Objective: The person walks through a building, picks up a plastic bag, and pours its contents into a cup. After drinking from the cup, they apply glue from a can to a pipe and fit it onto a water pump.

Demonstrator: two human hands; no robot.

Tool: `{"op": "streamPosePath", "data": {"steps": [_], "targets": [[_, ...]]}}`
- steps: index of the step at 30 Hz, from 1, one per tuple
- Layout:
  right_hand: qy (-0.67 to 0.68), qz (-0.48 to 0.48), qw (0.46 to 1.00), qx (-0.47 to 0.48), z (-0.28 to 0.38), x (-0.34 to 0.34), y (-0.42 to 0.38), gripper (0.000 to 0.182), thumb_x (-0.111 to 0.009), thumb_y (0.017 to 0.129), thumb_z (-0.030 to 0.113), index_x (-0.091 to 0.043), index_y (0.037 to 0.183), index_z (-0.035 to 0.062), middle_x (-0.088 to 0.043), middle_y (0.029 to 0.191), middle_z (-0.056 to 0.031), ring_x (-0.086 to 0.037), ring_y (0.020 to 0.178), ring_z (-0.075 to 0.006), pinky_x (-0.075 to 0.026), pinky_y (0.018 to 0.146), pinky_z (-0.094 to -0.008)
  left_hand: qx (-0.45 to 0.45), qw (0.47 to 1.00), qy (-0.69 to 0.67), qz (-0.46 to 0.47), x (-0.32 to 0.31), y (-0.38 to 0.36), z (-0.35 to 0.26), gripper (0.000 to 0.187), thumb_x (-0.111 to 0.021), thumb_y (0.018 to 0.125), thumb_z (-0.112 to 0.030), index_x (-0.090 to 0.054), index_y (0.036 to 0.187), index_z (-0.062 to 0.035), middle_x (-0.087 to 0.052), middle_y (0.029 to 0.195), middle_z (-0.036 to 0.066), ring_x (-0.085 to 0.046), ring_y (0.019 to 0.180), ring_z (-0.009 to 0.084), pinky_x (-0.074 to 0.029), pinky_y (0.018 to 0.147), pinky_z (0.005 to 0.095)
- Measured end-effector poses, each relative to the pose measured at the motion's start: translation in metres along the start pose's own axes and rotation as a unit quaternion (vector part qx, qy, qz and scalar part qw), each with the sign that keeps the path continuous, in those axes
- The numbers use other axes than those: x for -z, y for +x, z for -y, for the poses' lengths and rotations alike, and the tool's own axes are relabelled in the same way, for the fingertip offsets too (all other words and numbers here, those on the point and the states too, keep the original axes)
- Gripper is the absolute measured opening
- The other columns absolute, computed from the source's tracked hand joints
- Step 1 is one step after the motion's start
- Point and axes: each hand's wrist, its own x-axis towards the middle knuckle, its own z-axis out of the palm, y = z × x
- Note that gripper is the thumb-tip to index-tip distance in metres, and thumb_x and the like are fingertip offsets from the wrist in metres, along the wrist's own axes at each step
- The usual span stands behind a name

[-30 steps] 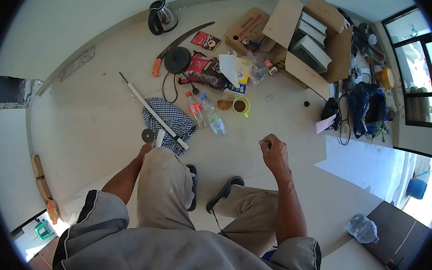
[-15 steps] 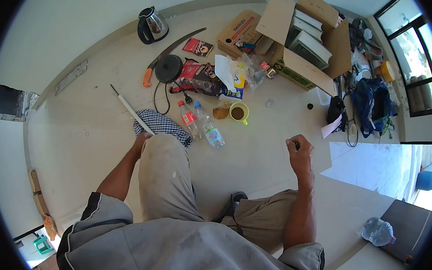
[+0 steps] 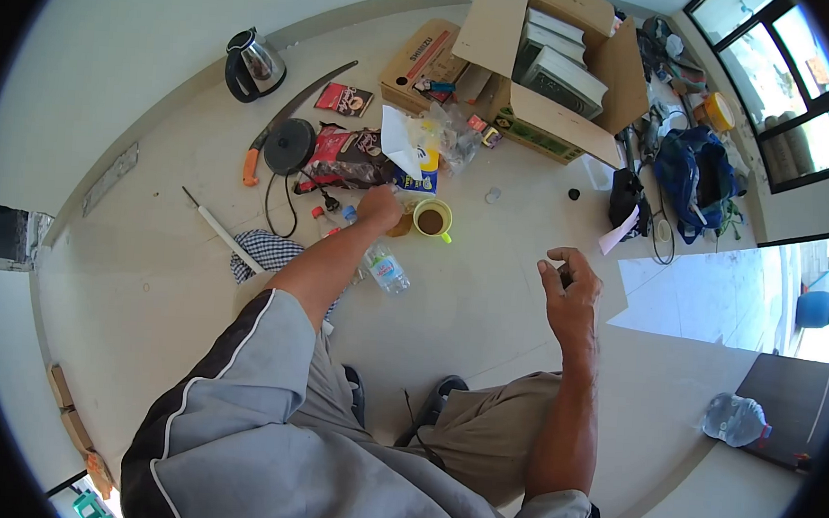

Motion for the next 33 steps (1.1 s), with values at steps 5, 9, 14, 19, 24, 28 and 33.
{"op": "streamPosePath", "data": {"steps": [5, 9, 14, 19, 24, 28, 33], "targets": [[0.006, 0.018, 1.0, 0.02, 0.002, -0.005, -0.007, 0.016, -0.075, 0.09, 0.012, -0.068, 0.102, 0.0033, -0.05, 0.059, -0.0055, -0.045, 0.053, -0.0172, -0.041, 0.054, -0.0353, -0.041, 0.998, 0.04, -0.019, 0.003, -0.005, -0.004, 0.034, -0.069, 0.085, -0.02, -0.073, 0.119, -0.0154, -0.062, 0.123, 0.019, -0.065, 0.112, 0.0361, -0.054, 0.095, 0.0455], [0.017, 0.028, 0.999, 0.025, 0.001, -0.018, 0.002, 0.015, -0.074, 0.09, 0.013, -0.067, 0.099, 0.0024, -0.051, 0.058, -0.0063, -0.044, 0.051, -0.0173, -0.04, 0.053, -0.0346, -0.102, 0.993, 0.029, -0.055, -0.01, -0.008, 0.009, 0.032, -0.07, 0.084, -0.02, -0.074, 0.115, -0.0157, -0.058, 0.127, 0.019, -0.063, 0.112, 0.0375, -0.054, 0.094, 0.0462], [0.007, 0.045, 0.998, 0.04, 0.004, -0.034, 0.013, 0.016, -0.074, 0.09, 0.013, -0.068, 0.099, 0.0024, -0.053, 0.059, -0.0071, -0.045, 0.052, -0.0173, -0.042, 0.054, -0.0346, -0.085, 0.99, -0.016, -0.109, -0.023, 0.001, 0.009, 0.023, -0.068, 0.083, -0.02, -0.077, 0.103, -0.012, -0.064, 0.118, 0.02, -0.066, 0.106, 0.0382, -0.055, 0.091, 0.0482], [0.02, 0.099, 0.995, 0.015, 0.003, -0.036, 0.01, 0.016, -0.075, 0.09, 0.013, -0.069, 0.1, 0.0022, -0.055, 0.06, -0.0073, -0.047, 0.053, -0.0173, -0.044, 0.055, -0.034, -0.133, 0.973, -0.153, -0.109, 0.023, -0.008, 0.009, 0.019, -0.066, 0.079, -0.019, -0.074, 0.087, -0.0033, -0.073, 0.088, 0.019, -0.071, 0.086, 0.0354, -0.055, 0.08, 0.0442], [0.062, 0.097, 0.993, 0.02, 0.015, -0.037, 0.015, 0.02, -0.076, 0.089, 0.014, -0.07, 0.103, 0.0015, -0.058, 0.063, -0.0071, -0.05, 0.056, -0.0174, -0.045, 0.058, -0.0333, -0.213, 0.938, -0.272, -0.04, 0.111, -0.056, -0.025, 0.024, -0.069, 0.082, -0.02, -0.07, 0.086, 0.0033, -0.072, 0.083, 0.017, -0.069, 0.076, 0.0226, -0.053, 0.071, 0.0366], [0.115, 0.072, 0.988, 0.08, 0.061, -0.025, 0.024, 0.024, -0.076, 0.089, 0.015, -0.071, 0.107, 0.001, -0.061, 0.074, -0.008, -0.054, 0.065, -0.0156, -0.046, 0.063, -0.0326, -0.268, 0.898, -0.34, 0.069, 0.185, -0.105, -0.076, 0.021, -0.066, 0.093, -0.02, -0.068, 0.093, 0.001, -0.065, 0.078, 0.003, -0.058, 0.072, 0.0094, -0.049, 0.067, 0.0299], [0.135, 0.011, 0.977, 0.166, 0.11, 0.007, 0.035, 0.023, -0.074, 0.091, 0.016, -0.071, 0.107, -0.0006, -0.064, 0.087, -0.0047, -0.051, 0.076, -0.0096, -0.043, 0.068, -0.0286, -0.316, 0.837, -0.406, 0.184, 0.232, -0.165, -0.138, 0.015, -0.063, 0.099, -0.017, -0.066, 0.096, -0.0025, -0.062, 0.083, -0.002, -0.056, 0.079, 0.0064, -0.047, 0.074, 0.0252]]}}
